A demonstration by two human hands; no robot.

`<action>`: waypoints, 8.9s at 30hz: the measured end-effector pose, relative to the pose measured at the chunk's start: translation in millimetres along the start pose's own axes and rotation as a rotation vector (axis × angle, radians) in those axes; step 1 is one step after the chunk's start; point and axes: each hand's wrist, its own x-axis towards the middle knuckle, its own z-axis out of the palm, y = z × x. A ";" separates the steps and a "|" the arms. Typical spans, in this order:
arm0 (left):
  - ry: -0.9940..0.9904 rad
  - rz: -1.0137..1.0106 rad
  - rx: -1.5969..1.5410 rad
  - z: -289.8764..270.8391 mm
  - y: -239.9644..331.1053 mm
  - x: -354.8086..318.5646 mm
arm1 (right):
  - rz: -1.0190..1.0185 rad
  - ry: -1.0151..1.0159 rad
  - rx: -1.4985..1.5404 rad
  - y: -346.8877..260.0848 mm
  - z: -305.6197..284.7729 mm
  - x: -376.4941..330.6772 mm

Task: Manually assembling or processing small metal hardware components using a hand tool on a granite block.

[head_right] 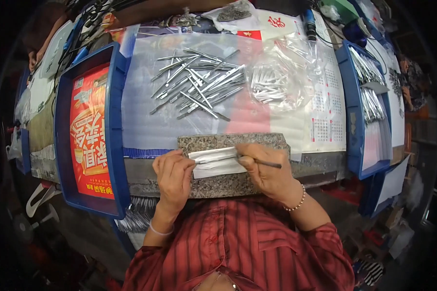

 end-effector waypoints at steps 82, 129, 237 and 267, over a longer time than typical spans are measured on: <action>0.277 -0.649 0.043 -67.7 8.4 -202.7 | 0.310 0.197 0.137 -10.5 -17.1 -23.2; 0.574 -1.174 0.002 -69.4 -63.7 -364.3 | 0.444 -0.008 0.309 -2.8 -17.9 -10.6; -0.021 -0.620 -1.383 -2.7 65.7 35.9 | 0.198 0.001 0.594 -24.0 -25.8 -28.2; -0.096 -0.650 -1.366 -10.8 70.6 16.0 | -0.368 0.087 -0.043 -30.1 -5.6 -38.2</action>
